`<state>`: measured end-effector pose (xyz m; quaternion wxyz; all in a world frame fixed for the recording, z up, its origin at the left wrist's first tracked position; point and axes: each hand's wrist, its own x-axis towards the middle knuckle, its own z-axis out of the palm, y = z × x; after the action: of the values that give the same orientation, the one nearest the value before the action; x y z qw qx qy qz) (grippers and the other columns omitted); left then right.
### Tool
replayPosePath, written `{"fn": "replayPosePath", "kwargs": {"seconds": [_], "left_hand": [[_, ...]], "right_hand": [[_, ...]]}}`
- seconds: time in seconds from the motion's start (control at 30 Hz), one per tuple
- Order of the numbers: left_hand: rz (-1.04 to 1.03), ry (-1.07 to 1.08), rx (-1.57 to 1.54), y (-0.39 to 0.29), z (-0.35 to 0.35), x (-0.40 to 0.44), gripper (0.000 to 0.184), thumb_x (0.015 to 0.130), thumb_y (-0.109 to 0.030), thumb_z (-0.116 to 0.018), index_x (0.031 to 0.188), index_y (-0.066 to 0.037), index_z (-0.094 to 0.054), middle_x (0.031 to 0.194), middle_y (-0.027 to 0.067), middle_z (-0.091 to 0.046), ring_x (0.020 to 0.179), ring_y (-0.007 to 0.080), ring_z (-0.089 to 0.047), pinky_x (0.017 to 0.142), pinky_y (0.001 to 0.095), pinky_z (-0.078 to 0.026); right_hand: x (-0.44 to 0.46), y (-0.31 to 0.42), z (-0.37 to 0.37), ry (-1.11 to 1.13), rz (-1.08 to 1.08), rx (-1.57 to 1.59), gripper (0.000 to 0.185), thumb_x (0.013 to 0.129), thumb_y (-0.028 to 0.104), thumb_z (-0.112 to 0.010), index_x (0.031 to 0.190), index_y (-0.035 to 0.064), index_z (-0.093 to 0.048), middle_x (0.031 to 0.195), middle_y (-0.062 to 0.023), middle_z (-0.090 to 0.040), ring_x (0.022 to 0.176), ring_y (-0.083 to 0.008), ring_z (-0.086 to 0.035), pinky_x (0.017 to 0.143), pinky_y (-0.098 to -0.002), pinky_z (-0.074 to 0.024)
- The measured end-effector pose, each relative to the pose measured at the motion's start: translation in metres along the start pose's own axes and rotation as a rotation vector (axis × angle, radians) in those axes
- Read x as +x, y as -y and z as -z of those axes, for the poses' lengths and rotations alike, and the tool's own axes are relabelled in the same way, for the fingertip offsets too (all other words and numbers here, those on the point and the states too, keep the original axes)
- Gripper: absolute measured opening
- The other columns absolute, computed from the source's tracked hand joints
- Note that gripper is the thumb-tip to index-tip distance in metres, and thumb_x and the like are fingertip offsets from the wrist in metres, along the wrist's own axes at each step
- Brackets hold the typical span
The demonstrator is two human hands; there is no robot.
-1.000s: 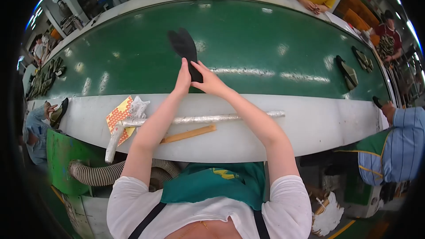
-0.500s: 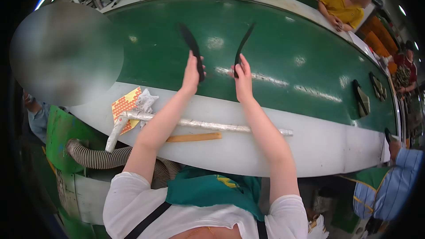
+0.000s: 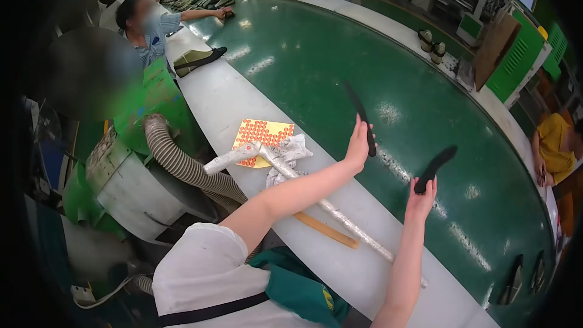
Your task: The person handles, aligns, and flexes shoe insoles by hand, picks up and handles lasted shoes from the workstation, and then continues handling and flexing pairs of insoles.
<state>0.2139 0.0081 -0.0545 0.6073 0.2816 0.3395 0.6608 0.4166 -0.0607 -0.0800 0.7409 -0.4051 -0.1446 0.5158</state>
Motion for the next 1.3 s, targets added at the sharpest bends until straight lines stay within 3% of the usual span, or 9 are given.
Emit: {"fn": "replayPosePath", "kwargs": {"seconds": [0.2, 0.57, 0.6, 0.63, 0.67, 0.87, 1.03, 1.13, 1.3], "left_hand": [[0.173, 0.421, 0.546, 0.033, -0.002, -0.017, 0.053, 0.098, -0.029, -0.043, 0.144, -0.008, -0.028, 0.128, 0.006, -0.05, 0.109, 0.0105, -0.046, 0.095, 0.0242, -0.035], [0.242, 0.441, 0.523, 0.019, -0.01, -0.025, 0.062, 0.09, -0.035, -0.058, 0.143, -0.013, -0.034, 0.133, 0.0034, -0.048, 0.113, 0.0125, -0.048, 0.088, 0.0261, -0.041], [0.237, 0.446, 0.472, 0.022, -0.009, -0.023, 0.061, 0.09, -0.035, -0.058, 0.143, -0.015, -0.034, 0.131, 0.0024, -0.049, 0.107, 0.0099, -0.05, 0.084, 0.0239, -0.042], [0.255, 0.363, 0.498, 0.012, -0.015, -0.026, 0.058, 0.091, -0.025, -0.059, 0.141, -0.008, -0.036, 0.091, -0.001, -0.058, 0.08, 0.0058, -0.051, 0.071, 0.022, -0.045], [0.297, 0.353, 0.409, 0.025, -0.006, -0.015, 0.06, 0.089, -0.029, -0.061, 0.141, -0.012, -0.036, 0.104, -0.0013, -0.057, 0.086, 0.0059, -0.051, 0.07, 0.0237, -0.047], [0.162, 0.072, 0.257, 0.009, -0.006, -0.004, 0.051, 0.095, -0.031, -0.052, 0.142, -0.017, -0.036, 0.104, -0.0008, -0.054, 0.09, 0.01, -0.054, 0.073, 0.0247, -0.047], [-0.235, 0.703, 1.083, 0.043, 0.007, -0.011, 0.039, 0.094, -0.015, -0.045, 0.133, -0.009, -0.047, 0.102, 0.011, -0.064, 0.089, 0.0183, -0.06, 0.075, 0.0285, -0.048], [0.141, 0.728, 0.849, 0.025, -0.005, -0.019, 0.042, 0.096, -0.012, -0.04, 0.137, -0.01, -0.043, 0.11, 0.0065, -0.062, 0.087, 0.0098, -0.06, 0.063, 0.0213, -0.05], [0.317, 0.717, 0.666, 0.032, -0.015, -0.017, 0.054, 0.096, -0.038, -0.044, 0.144, -0.018, -0.03, 0.143, 0.0042, -0.035, 0.121, 0.0238, -0.046, 0.096, 0.0441, -0.039]], "right_hand": [[-0.026, -0.02, -0.022, 0.608, -0.046, -0.631, 0.041, 0.092, 0.01, -0.051, 0.132, 0.0078, -0.04, 0.122, -0.0064, -0.049, 0.105, -0.0145, -0.051, 0.089, -0.0304, -0.0441], [-0.033, -0.021, -0.029, 0.428, -0.022, -0.613, 0.041, 0.088, 0.015, -0.063, 0.123, 0.0038, -0.045, 0.112, -0.008, -0.056, 0.103, -0.0149, -0.055, 0.086, -0.029, -0.0445], [-0.029, -0.019, -0.026, 0.422, -0.123, -0.489, 0.041, 0.088, 0.015, -0.062, 0.124, 0.0044, -0.045, 0.111, -0.0079, -0.057, 0.104, -0.015, -0.055, 0.086, -0.0297, -0.045], [-0.027, -0.014, -0.026, 0.392, -0.185, -0.351, 0.044, 0.089, 0.015, -0.061, 0.128, 0.0057, -0.043, 0.112, -0.0079, -0.056, 0.103, -0.0152, -0.055, 0.085, -0.0309, -0.0455], [-0.025, -0.009, -0.026, 0.371, -0.237, -0.21, 0.048, 0.089, 0.015, -0.06, 0.132, 0.0071, -0.041, 0.112, -0.0079, -0.056, 0.102, -0.0154, -0.055, 0.083, -0.032, -0.046], [0.001, -0.001, -0.01, -0.101, 0.158, 0.076, 0.062, 0.091, 0.015, -0.056, 0.145, 0.0148, -0.026, 0.1, -0.0042, -0.053, 0.086, -0.0132, -0.052, 0.08, -0.0353, -0.0452], [-0.027, -0.012, -0.023, 0.415, 0.076, -0.565, 0.058, 0.088, 0.014, -0.056, 0.141, 0.0066, -0.036, 0.117, -0.0033, -0.056, 0.093, -0.0104, -0.054, 0.077, -0.0244, -0.0447], [-0.021, -0.008, -0.017, 0.484, -0.012, -0.508, 0.058, 0.085, 0.012, -0.058, 0.139, 0.0072, -0.038, 0.101, -0.0058, -0.061, 0.087, -0.0109, -0.057, 0.07, -0.0266, -0.0476], [-0.003, -0.019, -0.015, 0.432, 0.22, -0.517, 0.065, 0.077, 0.004, -0.061, 0.138, 0.0055, -0.038, 0.119, -0.0087, -0.054, 0.105, -0.0146, -0.055, 0.088, -0.0296, -0.0444]]}}
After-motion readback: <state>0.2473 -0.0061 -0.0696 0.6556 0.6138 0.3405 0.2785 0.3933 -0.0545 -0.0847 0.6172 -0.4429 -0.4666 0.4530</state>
